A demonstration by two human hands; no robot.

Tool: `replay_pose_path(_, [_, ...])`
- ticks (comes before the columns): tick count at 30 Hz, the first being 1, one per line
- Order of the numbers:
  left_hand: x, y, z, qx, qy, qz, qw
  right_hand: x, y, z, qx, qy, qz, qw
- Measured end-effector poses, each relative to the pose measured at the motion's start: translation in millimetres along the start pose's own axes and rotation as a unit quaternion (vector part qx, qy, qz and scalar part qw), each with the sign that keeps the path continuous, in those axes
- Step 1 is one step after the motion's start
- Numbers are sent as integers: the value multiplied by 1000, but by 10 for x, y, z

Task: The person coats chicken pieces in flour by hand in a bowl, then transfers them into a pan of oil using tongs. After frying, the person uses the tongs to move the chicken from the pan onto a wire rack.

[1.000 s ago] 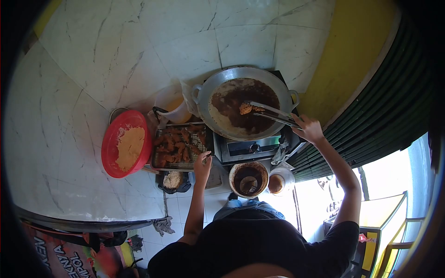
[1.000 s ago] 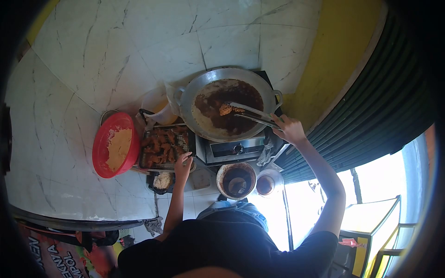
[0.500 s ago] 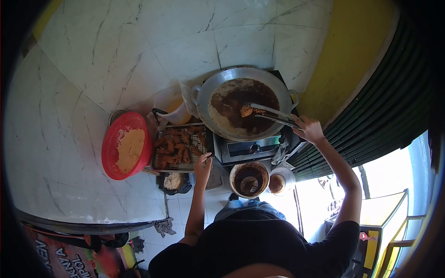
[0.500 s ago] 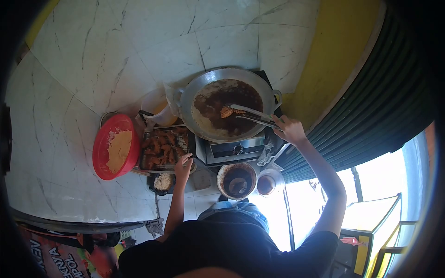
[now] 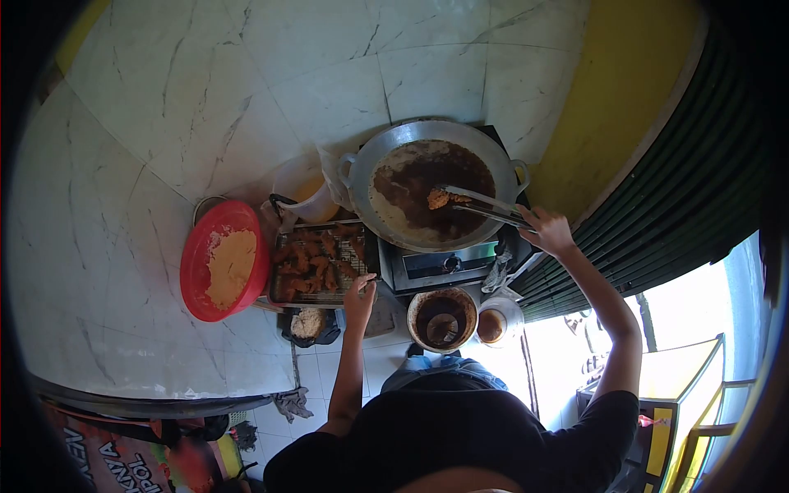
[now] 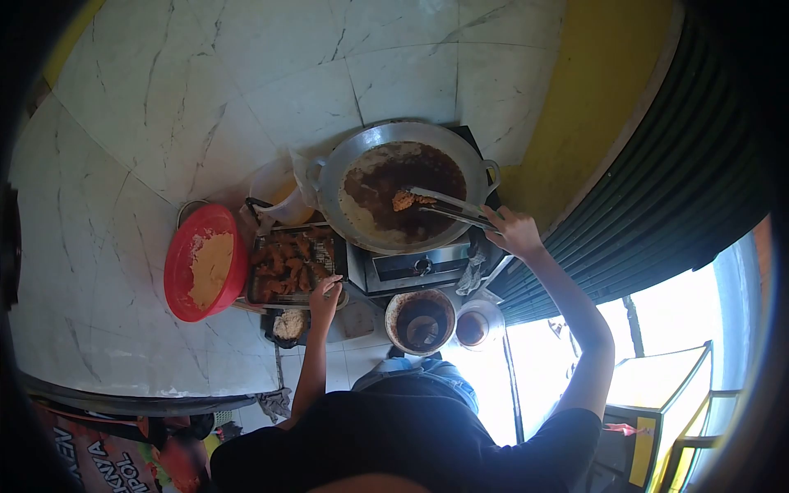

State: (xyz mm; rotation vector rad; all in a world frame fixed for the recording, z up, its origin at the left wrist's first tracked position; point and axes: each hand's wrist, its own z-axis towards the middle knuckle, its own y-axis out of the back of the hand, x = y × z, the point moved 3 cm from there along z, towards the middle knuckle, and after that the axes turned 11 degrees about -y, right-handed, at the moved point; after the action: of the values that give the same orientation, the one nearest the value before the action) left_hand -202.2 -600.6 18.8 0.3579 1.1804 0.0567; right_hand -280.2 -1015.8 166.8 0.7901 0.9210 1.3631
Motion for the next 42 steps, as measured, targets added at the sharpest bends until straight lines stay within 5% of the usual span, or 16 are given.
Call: replay_pose_path(42, [49, 8, 7, -8, -9, -17, 1000, 59, -31, -9, -37, -3, 14, 999])
